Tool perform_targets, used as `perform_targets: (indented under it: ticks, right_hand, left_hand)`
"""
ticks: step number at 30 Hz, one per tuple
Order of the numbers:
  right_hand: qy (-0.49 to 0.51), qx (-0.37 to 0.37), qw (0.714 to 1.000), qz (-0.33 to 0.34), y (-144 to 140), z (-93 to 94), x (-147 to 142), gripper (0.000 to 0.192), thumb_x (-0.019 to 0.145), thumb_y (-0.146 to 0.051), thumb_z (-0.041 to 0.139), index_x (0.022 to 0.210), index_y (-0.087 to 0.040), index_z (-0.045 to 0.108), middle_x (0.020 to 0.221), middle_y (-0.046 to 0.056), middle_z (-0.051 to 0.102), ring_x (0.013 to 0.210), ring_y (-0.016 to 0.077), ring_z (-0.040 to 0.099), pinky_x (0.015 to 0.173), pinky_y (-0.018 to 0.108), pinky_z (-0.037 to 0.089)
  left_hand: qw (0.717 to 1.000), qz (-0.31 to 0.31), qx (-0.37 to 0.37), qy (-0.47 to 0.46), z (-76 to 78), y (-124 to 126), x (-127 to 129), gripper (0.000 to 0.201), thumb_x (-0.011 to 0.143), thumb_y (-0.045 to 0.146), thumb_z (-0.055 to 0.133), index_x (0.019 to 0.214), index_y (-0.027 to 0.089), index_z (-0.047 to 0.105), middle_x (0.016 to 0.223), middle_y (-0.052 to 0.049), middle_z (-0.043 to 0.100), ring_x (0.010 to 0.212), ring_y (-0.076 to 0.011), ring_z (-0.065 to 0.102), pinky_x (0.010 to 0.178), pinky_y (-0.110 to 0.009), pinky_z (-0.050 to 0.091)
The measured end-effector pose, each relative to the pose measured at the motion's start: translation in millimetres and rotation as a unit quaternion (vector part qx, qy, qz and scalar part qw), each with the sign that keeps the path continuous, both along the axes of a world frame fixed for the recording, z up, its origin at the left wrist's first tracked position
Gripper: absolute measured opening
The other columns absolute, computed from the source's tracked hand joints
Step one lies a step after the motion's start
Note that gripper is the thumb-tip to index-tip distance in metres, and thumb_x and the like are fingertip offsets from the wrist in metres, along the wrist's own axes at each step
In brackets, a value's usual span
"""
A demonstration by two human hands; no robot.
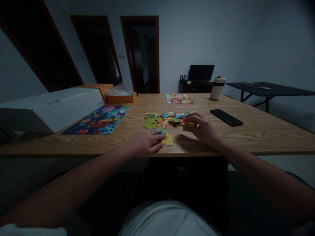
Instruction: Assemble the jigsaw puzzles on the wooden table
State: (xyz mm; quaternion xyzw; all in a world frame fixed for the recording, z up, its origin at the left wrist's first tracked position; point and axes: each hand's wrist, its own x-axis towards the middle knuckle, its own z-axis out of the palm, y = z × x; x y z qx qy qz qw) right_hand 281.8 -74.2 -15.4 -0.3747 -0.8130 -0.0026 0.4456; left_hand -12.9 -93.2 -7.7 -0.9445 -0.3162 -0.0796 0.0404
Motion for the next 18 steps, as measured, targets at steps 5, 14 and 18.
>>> perform_targets:
  ticks: [5, 14, 18]
  right_hand:
    - [-0.083, 0.008, 0.996, 0.036, -9, 1.6, -8, 0.016, 0.084, -0.012, 0.056, 0.095, -0.020, 0.066, 0.102, 0.009, 0.067, 0.094, 0.0214, 0.063, 0.081, 0.036, 0.051]
    - [-0.107, -0.094, 0.986, -0.087, -4, -3.0, 19, 0.025, 0.088, -0.017, 0.051, 0.103, -0.022, 0.071, 0.103, 0.008, 0.072, 0.084, 0.0215, 0.067, 0.077, 0.035, 0.052]
    - [-0.199, -0.173, 0.965, 0.016, -13, -2.6, 23, 0.022, 0.087, -0.018, 0.055, 0.100, -0.022, 0.073, 0.099, 0.008, 0.074, 0.086, 0.0215, 0.068, 0.081, 0.035, 0.053]
  left_hand:
    - [0.999, 0.029, 0.017, -0.006, 0.3, -2, -4, 0.047, 0.099, 0.046, 0.039, 0.138, 0.025, 0.055, 0.147, -0.012, 0.047, 0.131, -0.0290, 0.048, 0.108, -0.045, 0.037]
    - [0.991, 0.096, -0.080, 0.036, 0.9, -16, -33, 0.061, 0.098, 0.059, 0.033, 0.153, 0.033, 0.032, 0.159, -0.008, 0.029, 0.146, -0.0325, 0.025, 0.115, -0.050, 0.022]
    - [0.986, 0.110, -0.116, 0.053, -4.4, -17, -30, 0.066, 0.098, 0.063, 0.028, 0.156, 0.032, 0.021, 0.162, -0.009, 0.018, 0.149, -0.0342, 0.012, 0.116, -0.054, 0.016]
